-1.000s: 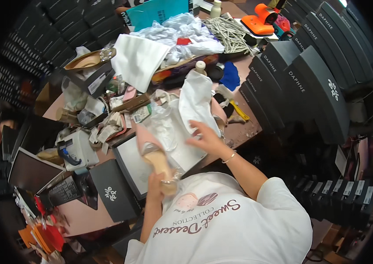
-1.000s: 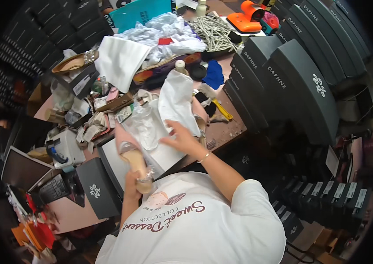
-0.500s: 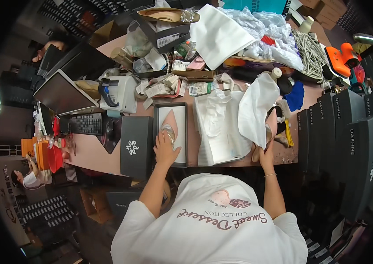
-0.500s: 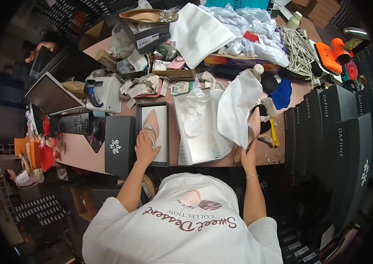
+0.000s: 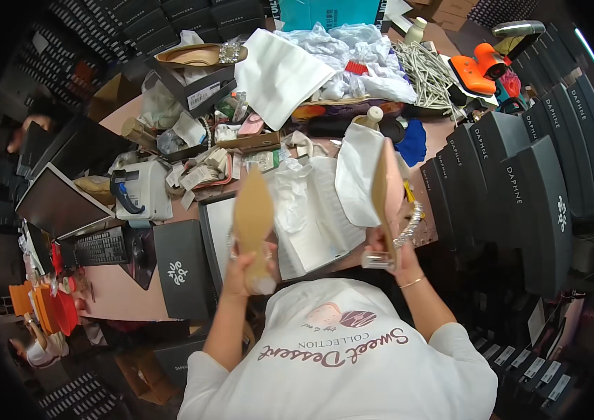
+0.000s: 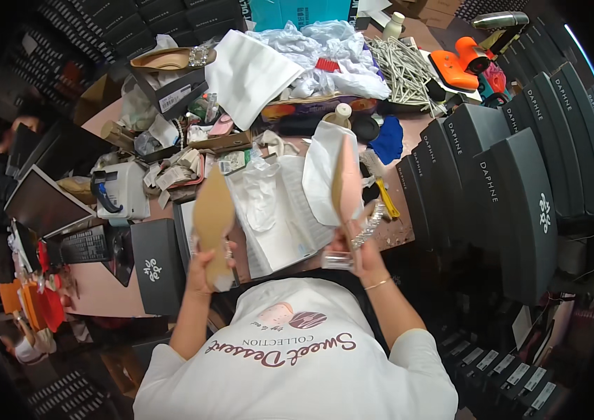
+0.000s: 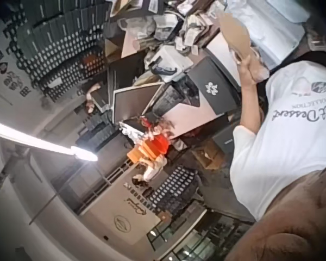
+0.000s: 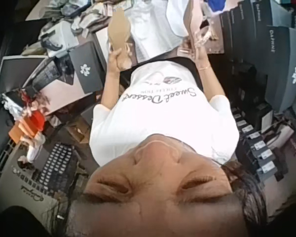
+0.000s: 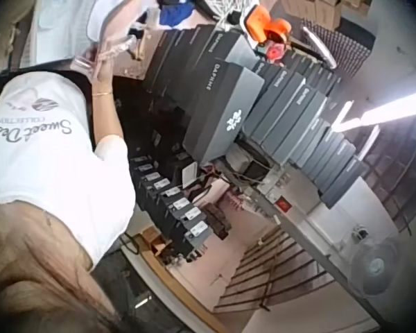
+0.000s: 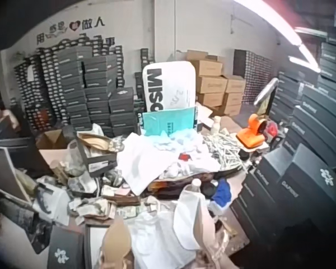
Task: The person is inspecting, wrapping in tissue paper, and packing several pairs of shoes into boxes at a workbench.
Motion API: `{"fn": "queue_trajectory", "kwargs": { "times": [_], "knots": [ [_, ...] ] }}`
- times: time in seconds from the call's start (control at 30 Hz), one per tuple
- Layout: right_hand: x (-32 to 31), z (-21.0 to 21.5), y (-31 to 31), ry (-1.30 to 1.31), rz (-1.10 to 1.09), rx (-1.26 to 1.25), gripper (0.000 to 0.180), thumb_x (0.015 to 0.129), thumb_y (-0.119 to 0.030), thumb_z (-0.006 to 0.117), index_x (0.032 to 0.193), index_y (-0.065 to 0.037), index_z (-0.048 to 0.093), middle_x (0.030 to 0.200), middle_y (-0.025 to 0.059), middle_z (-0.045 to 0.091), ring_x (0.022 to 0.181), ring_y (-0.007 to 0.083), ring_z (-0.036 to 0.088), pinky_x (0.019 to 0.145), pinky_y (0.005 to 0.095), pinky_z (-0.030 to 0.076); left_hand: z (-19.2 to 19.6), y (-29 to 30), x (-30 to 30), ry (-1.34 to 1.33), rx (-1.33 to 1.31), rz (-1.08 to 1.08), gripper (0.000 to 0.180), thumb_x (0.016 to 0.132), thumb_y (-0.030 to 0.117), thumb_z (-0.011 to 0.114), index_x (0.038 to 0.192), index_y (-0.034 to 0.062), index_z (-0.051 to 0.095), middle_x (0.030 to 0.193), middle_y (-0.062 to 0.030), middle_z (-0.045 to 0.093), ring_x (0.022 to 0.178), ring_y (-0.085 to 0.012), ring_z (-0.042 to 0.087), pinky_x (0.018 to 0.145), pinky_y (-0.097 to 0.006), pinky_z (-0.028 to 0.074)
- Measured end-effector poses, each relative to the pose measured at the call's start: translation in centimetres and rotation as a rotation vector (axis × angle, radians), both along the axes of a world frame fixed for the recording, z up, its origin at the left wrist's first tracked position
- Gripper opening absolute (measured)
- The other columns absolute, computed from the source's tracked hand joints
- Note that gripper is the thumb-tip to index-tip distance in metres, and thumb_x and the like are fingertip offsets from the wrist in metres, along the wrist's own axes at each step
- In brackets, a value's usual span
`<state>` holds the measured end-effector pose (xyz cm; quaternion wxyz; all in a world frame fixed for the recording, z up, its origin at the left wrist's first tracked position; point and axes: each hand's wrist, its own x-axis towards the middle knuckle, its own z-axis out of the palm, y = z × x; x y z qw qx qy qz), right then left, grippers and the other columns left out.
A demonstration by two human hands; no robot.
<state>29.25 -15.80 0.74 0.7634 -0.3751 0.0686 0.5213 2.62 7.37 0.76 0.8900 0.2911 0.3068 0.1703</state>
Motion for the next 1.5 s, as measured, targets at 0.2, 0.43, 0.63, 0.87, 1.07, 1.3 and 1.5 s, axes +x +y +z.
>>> {"fn": "queue_trajectory", "kwargs": {
  "times": [0.2,0.43,0.63,0.87,1.07,1.3,1.5],
  "knots": [
    [-6.5,-4.4,6.1,0.671,0.547,0.645,0.042,0.094,-0.041,0.047,0.071,-0.007,0.045,0.069,0.0067,0.043,0.052,0.0141,0.04,0.056,0.0332,0.048,1.6,-6.6,4.2,-0.318,-0.368,-0.069,0.064,0.071,0.019,0.058,0.131,0.0076,0.039,0.124,-0.0185,0.048,0.1,-0.0317,0.054,0.062,-0.037,0.054],
    [-7.6,-2.9,6.3,0.78,0.595,0.684,0.051,0.096,-0.048,0.037,0.07,-0.006,0.047,0.082,0.011,0.056,0.044,0.0124,0.043,0.042,0.0299,0.033,1.7,-7.1,3.2,-0.305,-0.362,0.004,0.066,0.07,0.018,0.057,0.133,0.009,0.038,0.131,-0.0175,0.043,0.103,-0.0305,0.05,0.063,-0.036,0.05],
    [-8.0,-3.3,6.1,0.824,0.557,0.568,0.057,0.096,-0.048,0.032,0.064,-0.004,0.044,0.076,0.016,0.059,0.039,0.0127,0.04,0.036,0.0293,0.03,1.8,-7.2,2.9,-0.305,-0.315,0.009,0.066,0.07,0.017,0.058,0.133,0.0104,0.039,0.13,-0.0173,0.045,0.1,-0.0308,0.051,0.062,-0.036,0.05],
    [-7.6,-3.7,6.2,0.702,0.58,0.6,0.06,0.095,-0.053,0.03,0.063,-0.004,0.044,0.078,0.0161,0.059,0.039,0.0129,0.04,0.035,0.0287,0.029,2.0,-6.8,3.2,-0.316,-0.295,-0.072,0.065,0.071,0.019,0.06,0.132,0.0128,0.04,0.128,-0.017,0.046,0.101,-0.0321,0.052,0.061,-0.037,0.05],
    [-3.0,-5.4,8.0,-0.066,0.512,-0.102,0.046,0.094,-0.042,0.046,0.073,-0.002,0.053,0.067,0.0106,0.054,0.045,0.0179,0.046,0.043,0.0314,0.039,2.2,-5.5,3.3,-0.302,-0.242,0.102,0.059,0.078,0.031,0.06,0.129,0.0055,0.043,0.122,-0.0144,0.05,0.1,-0.0291,0.055,0.061,-0.035,0.053],
    [4.0,-2.7,6.3,-1.898,0.213,-0.872,0.082,0.068,-0.025,0.079,0.136,-0.009,0.035,0.113,0.0215,0.051,0.097,0.0386,0.058,0.08,0.0414,0.048,1.3,-3.9,0.8,-0.259,-0.165,0.153,0.063,0.082,0.034,0.058,0.135,0.0083,0.038,0.129,-0.0147,0.046,0.1,-0.0274,0.054,0.062,-0.035,0.053],
    [7.1,-9.6,6.8,-1.696,0.052,-0.811,0.02,0.08,-0.009,0.057,0.097,0.0,0.064,0.066,0.0154,0.058,0.066,0.0303,0.06,0.065,0.0367,0.048,1.4,-3.8,-0.6,-0.397,-0.248,0.141,0.061,0.085,0.048,0.055,0.131,0.0107,0.043,0.121,-0.0144,0.051,0.099,-0.0279,0.055,0.061,-0.036,0.052]
  ]
}}
